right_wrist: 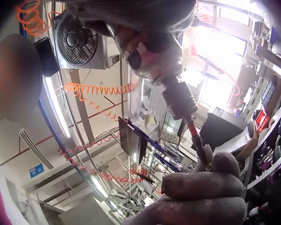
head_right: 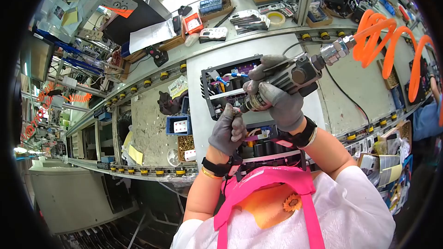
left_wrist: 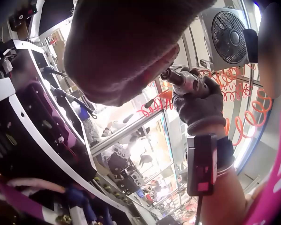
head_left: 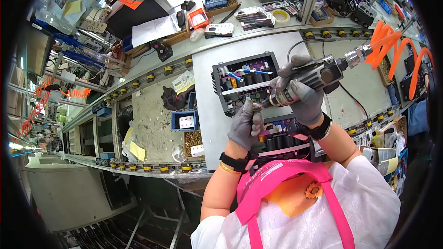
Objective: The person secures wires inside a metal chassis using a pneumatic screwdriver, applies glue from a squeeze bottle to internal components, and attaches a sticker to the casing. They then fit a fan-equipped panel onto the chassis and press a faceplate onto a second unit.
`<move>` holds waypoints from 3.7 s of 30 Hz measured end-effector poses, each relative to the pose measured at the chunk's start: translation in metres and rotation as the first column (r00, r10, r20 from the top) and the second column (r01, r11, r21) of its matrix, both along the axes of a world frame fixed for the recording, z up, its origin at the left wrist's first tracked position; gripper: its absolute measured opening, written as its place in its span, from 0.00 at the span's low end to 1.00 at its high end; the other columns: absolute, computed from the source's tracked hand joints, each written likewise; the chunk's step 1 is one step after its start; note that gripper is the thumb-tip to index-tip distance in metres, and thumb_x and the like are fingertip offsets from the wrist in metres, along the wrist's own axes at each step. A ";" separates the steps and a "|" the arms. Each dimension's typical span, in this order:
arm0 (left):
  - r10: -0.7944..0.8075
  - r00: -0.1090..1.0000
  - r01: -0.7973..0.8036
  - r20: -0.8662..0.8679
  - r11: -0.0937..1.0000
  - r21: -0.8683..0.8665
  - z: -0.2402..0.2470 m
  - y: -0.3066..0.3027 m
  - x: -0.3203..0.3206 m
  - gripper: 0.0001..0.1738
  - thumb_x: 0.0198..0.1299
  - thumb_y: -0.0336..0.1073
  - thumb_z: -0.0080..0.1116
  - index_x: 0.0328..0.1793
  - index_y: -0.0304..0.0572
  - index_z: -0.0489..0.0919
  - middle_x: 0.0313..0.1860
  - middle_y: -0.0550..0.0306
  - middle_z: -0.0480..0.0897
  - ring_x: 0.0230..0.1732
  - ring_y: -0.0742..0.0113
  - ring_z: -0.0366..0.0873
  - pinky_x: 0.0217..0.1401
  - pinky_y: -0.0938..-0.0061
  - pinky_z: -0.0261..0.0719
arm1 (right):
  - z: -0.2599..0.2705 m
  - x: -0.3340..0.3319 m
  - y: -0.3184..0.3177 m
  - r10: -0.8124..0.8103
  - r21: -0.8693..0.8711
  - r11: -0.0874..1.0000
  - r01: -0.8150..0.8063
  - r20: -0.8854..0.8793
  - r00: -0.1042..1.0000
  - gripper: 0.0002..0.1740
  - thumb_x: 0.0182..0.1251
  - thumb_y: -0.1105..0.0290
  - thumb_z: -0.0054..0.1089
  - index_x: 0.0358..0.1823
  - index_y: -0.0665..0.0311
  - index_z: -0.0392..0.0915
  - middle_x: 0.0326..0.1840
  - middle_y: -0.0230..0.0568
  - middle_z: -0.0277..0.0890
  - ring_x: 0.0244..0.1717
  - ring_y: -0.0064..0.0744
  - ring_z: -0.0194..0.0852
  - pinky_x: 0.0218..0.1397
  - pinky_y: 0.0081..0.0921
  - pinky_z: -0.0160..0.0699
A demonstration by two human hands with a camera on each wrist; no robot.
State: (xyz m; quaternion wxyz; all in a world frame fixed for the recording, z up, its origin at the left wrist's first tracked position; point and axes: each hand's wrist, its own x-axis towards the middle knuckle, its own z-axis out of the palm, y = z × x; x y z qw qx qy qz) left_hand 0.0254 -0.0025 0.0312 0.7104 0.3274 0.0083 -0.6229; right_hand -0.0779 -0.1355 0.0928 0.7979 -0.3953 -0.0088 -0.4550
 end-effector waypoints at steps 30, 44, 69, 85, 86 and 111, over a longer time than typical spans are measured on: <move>-0.217 -0.811 0.037 0.543 0.908 0.418 -0.032 -0.120 0.095 0.11 0.57 0.50 0.56 0.36 0.57 0.82 0.25 0.56 0.80 0.32 0.57 0.80 0.31 0.62 0.75 | -0.022 0.006 -0.089 -0.327 -0.189 0.928 0.320 -0.004 0.945 0.27 0.53 0.79 0.47 0.59 0.63 0.66 0.44 0.44 0.76 0.38 0.31 0.76 0.52 0.42 0.75; -0.143 -0.937 -0.059 0.318 0.964 0.261 -0.043 -0.116 0.076 0.05 0.51 0.36 0.54 0.25 0.52 0.77 0.23 0.62 0.79 0.31 0.64 0.80 0.31 0.67 0.72 | -0.047 0.035 -0.101 -0.297 -0.182 0.950 0.252 -0.284 0.912 0.23 0.51 0.85 0.59 0.51 0.66 0.72 0.39 0.41 0.79 0.37 0.28 0.80 0.44 0.26 0.82; -0.436 -0.821 -0.194 0.369 0.820 0.538 -0.024 -0.135 0.083 0.07 0.53 0.37 0.56 0.34 0.44 0.78 0.33 0.54 0.81 0.38 0.53 0.81 0.42 0.61 0.78 | -0.078 0.086 -0.108 -0.293 -0.291 0.938 0.186 -0.385 0.875 0.22 0.52 0.80 0.63 0.51 0.67 0.74 0.40 0.33 0.80 0.39 0.18 0.77 0.43 0.18 0.79; -0.602 -0.618 -0.514 0.506 0.796 0.320 -0.078 -0.174 0.094 0.06 0.59 0.36 0.50 0.40 0.49 0.76 0.25 0.53 0.83 0.29 0.54 0.84 0.27 0.63 0.79 | -0.079 0.090 -0.102 -0.360 -0.394 0.899 0.190 -0.419 0.834 0.17 0.50 0.82 0.62 0.44 0.68 0.75 0.37 0.35 0.80 0.39 0.22 0.79 0.45 0.21 0.79; -0.602 -0.606 -0.518 0.520 0.795 0.316 -0.081 -0.175 0.095 0.06 0.59 0.37 0.49 0.39 0.50 0.77 0.26 0.53 0.83 0.30 0.55 0.83 0.29 0.63 0.79 | -0.083 0.091 -0.102 -0.368 -0.417 0.890 0.184 -0.418 0.831 0.17 0.50 0.82 0.62 0.44 0.68 0.75 0.37 0.35 0.80 0.39 0.22 0.79 0.45 0.21 0.79; -0.740 -0.120 -0.464 0.662 0.631 0.621 -0.072 -0.032 0.140 0.28 0.59 0.58 0.50 0.51 0.39 0.70 0.41 0.37 0.82 0.45 0.40 0.79 0.47 0.54 0.76 | -0.074 0.101 -0.101 -0.392 -0.370 0.900 0.231 -0.454 0.800 0.17 0.51 0.79 0.64 0.45 0.65 0.74 0.33 0.32 0.79 0.33 0.20 0.77 0.36 0.19 0.78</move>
